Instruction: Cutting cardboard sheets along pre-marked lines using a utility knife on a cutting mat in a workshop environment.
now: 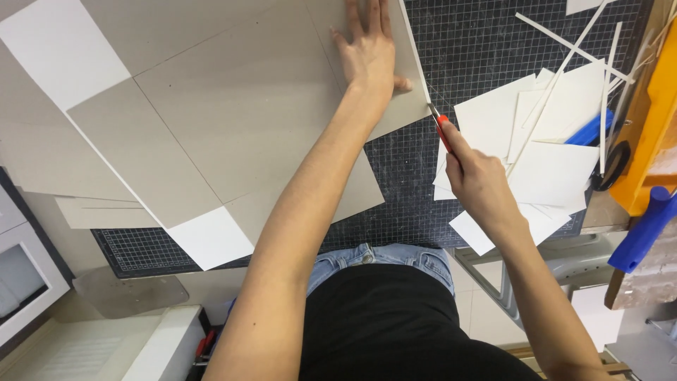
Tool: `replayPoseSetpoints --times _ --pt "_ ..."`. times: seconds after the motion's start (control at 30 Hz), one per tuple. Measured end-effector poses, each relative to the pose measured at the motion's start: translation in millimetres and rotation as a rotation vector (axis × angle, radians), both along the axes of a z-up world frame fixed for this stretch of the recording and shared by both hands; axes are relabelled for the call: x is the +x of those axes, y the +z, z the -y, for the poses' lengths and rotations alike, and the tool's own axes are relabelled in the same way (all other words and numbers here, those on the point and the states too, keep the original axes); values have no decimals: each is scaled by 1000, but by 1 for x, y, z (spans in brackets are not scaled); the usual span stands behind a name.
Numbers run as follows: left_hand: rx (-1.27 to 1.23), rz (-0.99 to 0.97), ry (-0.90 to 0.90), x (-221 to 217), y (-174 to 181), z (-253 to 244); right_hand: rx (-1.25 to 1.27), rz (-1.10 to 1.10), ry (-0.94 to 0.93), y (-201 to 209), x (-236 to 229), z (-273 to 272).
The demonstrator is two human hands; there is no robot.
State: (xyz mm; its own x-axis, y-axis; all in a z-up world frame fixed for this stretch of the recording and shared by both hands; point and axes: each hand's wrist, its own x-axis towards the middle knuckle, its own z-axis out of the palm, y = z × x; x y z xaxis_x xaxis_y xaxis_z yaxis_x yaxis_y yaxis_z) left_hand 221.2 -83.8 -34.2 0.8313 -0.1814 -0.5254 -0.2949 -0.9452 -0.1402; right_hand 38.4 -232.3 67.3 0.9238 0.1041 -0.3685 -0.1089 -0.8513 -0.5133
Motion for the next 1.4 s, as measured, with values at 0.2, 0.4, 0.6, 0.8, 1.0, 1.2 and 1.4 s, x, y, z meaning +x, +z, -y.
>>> replayPoseSetpoints --times 0.2,0.4,0.6,0.8,1.0,1.2,1.4 --pt "-29 -21 -12 3 1 -3 21 -151 -70 15 -9 13" --pt "-527 328 91 14 -29 -26 -17 -512 -306 102 73 6" --pt "-558 466 103 -3 -32 -29 425 70 -315 -5 98 -16" --pt "-322 568 62 -36 -11 -19 364 267 -182 -47 115 -49" --pt "-163 592 36 -41 -5 -12 359 256 -149 -53 118 -51" --pt "-181 534 40 -43 -8 -11 311 278 -125 -54 117 -51" --pt "-189 568 36 -41 -6 -13 200 241 -50 -55 124 -37"
